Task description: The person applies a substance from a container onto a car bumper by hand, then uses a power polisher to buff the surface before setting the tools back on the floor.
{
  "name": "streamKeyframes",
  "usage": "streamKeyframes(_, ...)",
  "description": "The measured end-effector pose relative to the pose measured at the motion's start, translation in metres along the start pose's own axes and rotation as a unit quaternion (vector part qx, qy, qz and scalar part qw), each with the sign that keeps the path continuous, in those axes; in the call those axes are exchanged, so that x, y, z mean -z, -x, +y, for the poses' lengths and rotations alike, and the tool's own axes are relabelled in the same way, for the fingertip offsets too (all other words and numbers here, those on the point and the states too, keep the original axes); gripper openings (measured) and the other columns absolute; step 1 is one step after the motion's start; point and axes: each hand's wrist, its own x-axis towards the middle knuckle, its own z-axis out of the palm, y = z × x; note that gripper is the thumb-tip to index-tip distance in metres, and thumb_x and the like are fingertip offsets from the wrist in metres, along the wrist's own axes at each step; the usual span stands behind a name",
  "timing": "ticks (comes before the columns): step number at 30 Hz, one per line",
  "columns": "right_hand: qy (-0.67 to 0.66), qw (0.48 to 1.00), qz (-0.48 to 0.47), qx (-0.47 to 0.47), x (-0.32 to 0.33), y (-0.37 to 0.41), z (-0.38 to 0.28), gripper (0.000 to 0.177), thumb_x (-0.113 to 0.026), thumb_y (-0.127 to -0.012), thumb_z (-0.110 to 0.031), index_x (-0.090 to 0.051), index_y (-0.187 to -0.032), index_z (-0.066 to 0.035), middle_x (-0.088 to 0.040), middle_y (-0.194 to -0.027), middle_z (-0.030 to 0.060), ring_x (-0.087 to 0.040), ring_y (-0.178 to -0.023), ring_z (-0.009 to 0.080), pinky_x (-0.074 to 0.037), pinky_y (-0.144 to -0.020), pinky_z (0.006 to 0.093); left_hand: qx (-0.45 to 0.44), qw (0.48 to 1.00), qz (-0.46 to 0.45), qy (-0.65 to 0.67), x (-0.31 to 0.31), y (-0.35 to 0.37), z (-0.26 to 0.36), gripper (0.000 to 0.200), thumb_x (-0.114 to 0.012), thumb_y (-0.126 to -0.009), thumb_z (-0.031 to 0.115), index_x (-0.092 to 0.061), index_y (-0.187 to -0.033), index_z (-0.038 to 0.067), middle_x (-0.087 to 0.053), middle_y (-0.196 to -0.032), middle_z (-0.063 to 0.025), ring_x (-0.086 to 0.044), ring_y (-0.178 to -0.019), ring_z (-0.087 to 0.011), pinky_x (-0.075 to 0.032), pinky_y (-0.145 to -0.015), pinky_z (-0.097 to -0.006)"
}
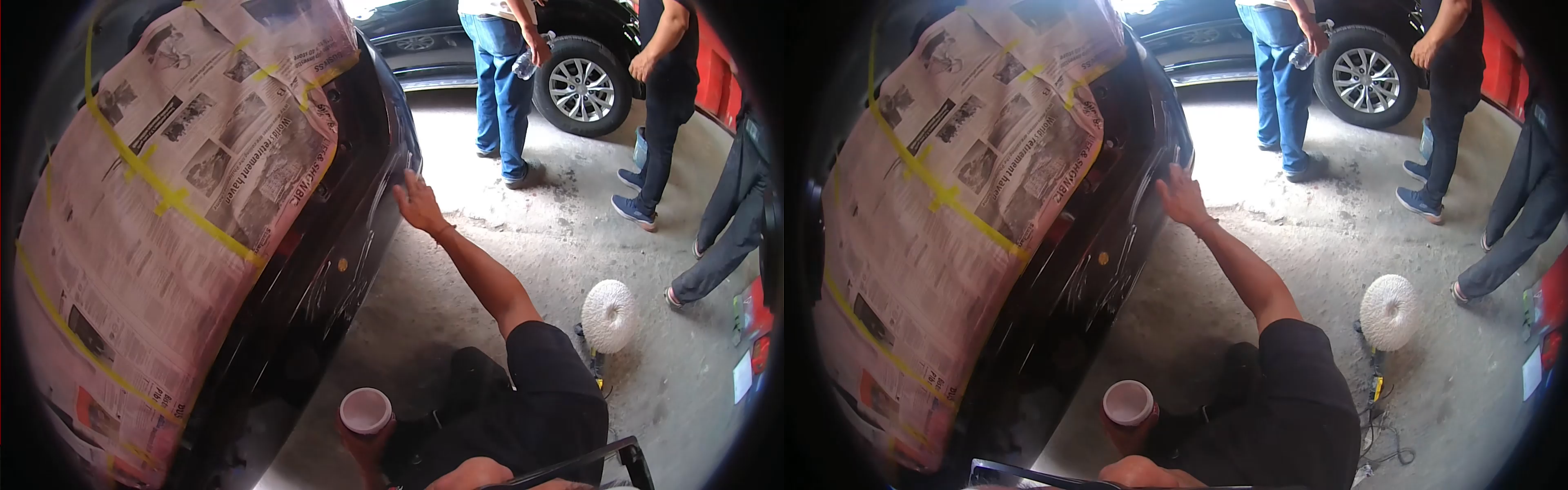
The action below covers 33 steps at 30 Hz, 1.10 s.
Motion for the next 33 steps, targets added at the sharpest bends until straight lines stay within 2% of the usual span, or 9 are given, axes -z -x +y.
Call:
streamKeyframes(3, 0.068, 0.991, 0.031, 0.109, -0.016, 0.043, -0.035, 0.068, -0.044, -0.100, -0.037, -0.026, -0.148, 0.007, -0.041, -0.145, 0.0298, -0.037, -0.135, 0.0456, -0.023, -0.116, 0.0519, 0.015, 1.000, -0.003, -0.002, -0.002, 0.004, 0.020, 0.114, -0.098, -0.050, 0.036, -0.038, -0.141, 0.002, -0.058, -0.127, -0.0186, -0.058, -0.118, -0.0332, -0.048, -0.097, -0.0442)
streamKeyframes(6, 0.023, 0.973, -0.100, 0.208, -0.004, 0.122, -0.072, 0.071, -0.037, -0.102, -0.037, -0.015, -0.151, 0.008, -0.034, -0.149, 0.0317, -0.029, -0.142, 0.0451, -0.019, -0.118, 0.0521, 0.032, 0.999, -0.004, 0.000, -0.005, 0.005, 0.042, 0.114, -0.098, -0.050, 0.036, -0.038, -0.141, 0.002, -0.057, -0.127, -0.0186, -0.059, -0.117, -0.0332, -0.048, -0.097, -0.0441)
streamKeyframes(12, -0.010, 0.990, -0.018, 0.142, 0.024, 0.124, -0.077, 0.071, -0.041, -0.101, -0.040, -0.020, -0.150, 0.007, -0.034, -0.150, 0.0302, -0.030, -0.143, 0.0413, -0.018, -0.119, 0.0516, 0.031, 0.999, -0.006, 0.007, -0.011, 0.006, 0.022, 0.113, -0.098, -0.050, 0.035, -0.037, -0.141, 0.003, -0.057, -0.127, -0.0184, -0.059, -0.117, -0.0327, -0.048, -0.097, -0.0439)
streamKeyframes(18, -0.075, 0.971, -0.097, 0.203, 0.005, 0.117, -0.113, 0.070, -0.036, -0.103, -0.040, -0.018, -0.150, 0.009, -0.031, -0.152, 0.0306, -0.028, -0.144, 0.0402, -0.015, -0.120, 0.0482, 0.018, 0.999, -0.005, 0.030, -0.014, 0.008, -0.010, 0.113, -0.098, -0.051, 0.034, -0.037, -0.141, 0.003, -0.057, -0.127, -0.0181, -0.059, -0.116, -0.0322, -0.049, -0.097, -0.0435)
streamKeyframes(22, -0.060, 0.963, -0.080, 0.249, -0.016, 0.138, -0.110, 0.068, -0.036, -0.103, -0.039, -0.022, -0.148, 0.010, -0.032, -0.151, 0.0305, -0.031, -0.143, 0.0409, -0.019, -0.120, 0.0485, 0.003, 0.999, -0.011, 0.048, -0.021, 0.010, -0.030, 0.113, -0.098, -0.051, 0.034, -0.037, -0.141, 0.003, -0.057, -0.127, -0.0180, -0.059, -0.116, -0.0319, -0.049, -0.097, -0.0433)
streamKeyframes(25, -0.044, 0.984, -0.054, 0.166, -0.022, 0.147, -0.077, 0.067, -0.039, -0.102, -0.039, -0.026, -0.147, 0.008, -0.037, -0.148, 0.0290, -0.034, -0.141, 0.0390, -0.022, -0.118, 0.0477, 0.012, 0.998, -0.022, 0.056, -0.020, 0.014, -0.033, 0.112, -0.098, -0.052, 0.033, -0.037, -0.141, 0.002, -0.056, -0.128, -0.0178, -0.059, -0.117, -0.0300, -0.048, -0.097, -0.0436)
streamKeyframes(27, 0.020, 0.991, -0.079, 0.103, -0.018, 0.143, -0.063, 0.067, -0.038, -0.102, -0.040, -0.027, -0.147, 0.008, -0.036, -0.149, 0.0285, -0.032, -0.142, 0.0388, -0.023, -0.117, 0.0483, -0.062, 0.995, 0.019, 0.075, -0.022, 0.009, -0.033, 0.099, -0.096, -0.056, 0.024, -0.042, -0.135, 0.003, -0.060, -0.122, -0.0152, -0.062, -0.110, -0.0269, -0.051, -0.093, -0.0413)
streamKeyframes(31, 0.000, 0.997, -0.042, 0.069, -0.010, 0.126, -0.068, 0.070, -0.035, -0.103, -0.044, -0.025, -0.149, 0.008, -0.030, -0.153, 0.0290, -0.028, -0.144, 0.0407, -0.020, -0.119, 0.0481, -0.094, 0.992, -0.021, 0.076, -0.023, -0.011, -0.035, 0.099, -0.096, -0.055, 0.025, -0.042, -0.136, 0.003, -0.060, -0.122, -0.0153, -0.062, -0.110, -0.0270, -0.051, -0.093, -0.0413)
streamKeyframes(33, -0.031, 0.990, -0.058, 0.125, -0.024, 0.126, -0.069, 0.070, -0.035, -0.103, -0.046, -0.026, -0.148, 0.007, -0.029, -0.153, 0.0291, -0.027, -0.144, 0.0413, -0.020, -0.119, 0.0480, -0.105, 0.991, -0.038, 0.069, -0.019, -0.019, -0.036, 0.099, -0.096, -0.055, 0.025, -0.042, -0.136, 0.003, -0.060, -0.122, -0.0154, -0.062, -0.110, -0.0271, -0.051, -0.093, -0.0413)
